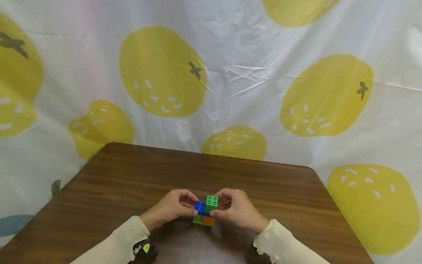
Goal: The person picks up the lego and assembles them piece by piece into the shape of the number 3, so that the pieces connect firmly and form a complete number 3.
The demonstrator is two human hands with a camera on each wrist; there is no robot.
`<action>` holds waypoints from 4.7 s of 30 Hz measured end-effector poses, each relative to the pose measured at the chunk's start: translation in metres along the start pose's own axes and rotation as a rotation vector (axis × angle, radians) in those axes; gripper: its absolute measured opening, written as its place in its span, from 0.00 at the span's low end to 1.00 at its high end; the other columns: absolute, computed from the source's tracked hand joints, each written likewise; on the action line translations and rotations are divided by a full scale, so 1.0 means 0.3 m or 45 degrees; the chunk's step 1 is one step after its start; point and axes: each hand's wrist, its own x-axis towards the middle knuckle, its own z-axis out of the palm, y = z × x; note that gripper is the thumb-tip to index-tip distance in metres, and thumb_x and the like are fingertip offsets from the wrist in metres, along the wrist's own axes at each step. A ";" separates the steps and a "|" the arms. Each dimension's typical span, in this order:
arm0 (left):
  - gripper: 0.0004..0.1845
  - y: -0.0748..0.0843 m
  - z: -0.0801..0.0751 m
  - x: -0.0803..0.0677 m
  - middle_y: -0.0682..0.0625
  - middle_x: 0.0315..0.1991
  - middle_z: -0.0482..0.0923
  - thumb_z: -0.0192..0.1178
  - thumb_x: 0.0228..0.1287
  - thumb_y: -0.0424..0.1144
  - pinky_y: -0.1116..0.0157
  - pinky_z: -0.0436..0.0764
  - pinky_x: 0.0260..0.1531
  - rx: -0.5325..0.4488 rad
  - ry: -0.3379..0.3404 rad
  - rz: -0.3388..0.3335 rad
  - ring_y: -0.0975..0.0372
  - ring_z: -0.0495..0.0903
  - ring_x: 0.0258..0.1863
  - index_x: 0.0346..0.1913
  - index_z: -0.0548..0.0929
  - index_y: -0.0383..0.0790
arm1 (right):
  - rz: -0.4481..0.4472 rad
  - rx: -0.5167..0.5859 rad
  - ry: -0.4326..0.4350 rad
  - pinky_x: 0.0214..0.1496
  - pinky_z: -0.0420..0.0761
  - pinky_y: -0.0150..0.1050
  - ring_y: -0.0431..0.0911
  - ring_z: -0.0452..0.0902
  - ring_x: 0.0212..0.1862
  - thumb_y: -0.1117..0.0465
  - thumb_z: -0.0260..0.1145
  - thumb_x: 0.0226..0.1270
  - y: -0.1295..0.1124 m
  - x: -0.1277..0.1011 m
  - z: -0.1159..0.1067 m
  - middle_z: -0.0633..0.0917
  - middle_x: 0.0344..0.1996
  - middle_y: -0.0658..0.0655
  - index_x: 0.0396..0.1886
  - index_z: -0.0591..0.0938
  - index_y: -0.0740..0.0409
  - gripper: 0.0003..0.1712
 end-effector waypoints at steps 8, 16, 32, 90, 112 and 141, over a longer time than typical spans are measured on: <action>0.21 -0.009 0.004 -0.005 0.43 0.47 0.87 0.76 0.58 0.30 0.61 0.89 0.46 -0.018 -0.021 -0.020 0.58 0.88 0.45 0.53 0.83 0.30 | 0.008 0.034 -0.034 0.45 0.89 0.35 0.42 0.88 0.38 0.56 0.84 0.58 0.006 -0.005 -0.004 0.91 0.36 0.49 0.49 0.88 0.52 0.20; 0.20 -0.001 -0.003 0.001 0.42 0.47 0.87 0.77 0.58 0.31 0.61 0.89 0.47 -0.019 -0.012 -0.011 0.57 0.88 0.45 0.52 0.83 0.29 | 0.005 0.081 0.012 0.48 0.88 0.38 0.45 0.88 0.43 0.52 0.79 0.66 -0.007 -0.012 -0.025 0.91 0.40 0.51 0.53 0.88 0.52 0.18; 0.21 -0.005 0.001 0.006 0.43 0.45 0.88 0.77 0.58 0.31 0.62 0.88 0.46 -0.028 -0.007 -0.036 0.58 0.88 0.44 0.52 0.82 0.29 | 0.052 0.104 0.134 0.53 0.88 0.42 0.43 0.87 0.49 0.52 0.74 0.72 0.004 -0.030 -0.085 0.91 0.49 0.56 0.52 0.88 0.48 0.13; 0.22 -0.008 0.005 0.002 0.41 0.50 0.86 0.75 0.60 0.30 0.62 0.88 0.49 -0.093 -0.032 -0.040 0.58 0.87 0.47 0.55 0.80 0.30 | 0.246 -0.128 0.114 0.51 0.83 0.40 0.49 0.84 0.51 0.57 0.77 0.67 0.328 0.046 -0.203 0.89 0.52 0.58 0.57 0.86 0.60 0.22; 0.23 -0.008 0.007 -0.004 0.41 0.50 0.86 0.75 0.61 0.31 0.62 0.88 0.49 -0.137 -0.039 -0.046 0.58 0.87 0.47 0.56 0.80 0.28 | 0.198 -0.234 -0.081 0.39 0.80 0.34 0.42 0.78 0.39 0.57 0.82 0.60 0.364 0.061 -0.226 0.87 0.41 0.54 0.57 0.89 0.60 0.26; 0.22 0.003 -0.004 -0.008 0.41 0.51 0.86 0.76 0.61 0.33 0.63 0.88 0.48 -0.073 -0.035 -0.026 0.58 0.87 0.46 0.56 0.81 0.30 | 0.141 -0.215 0.063 0.48 0.85 0.38 0.43 0.83 0.44 0.55 0.80 0.64 0.290 0.050 -0.232 0.89 0.49 0.53 0.56 0.90 0.53 0.21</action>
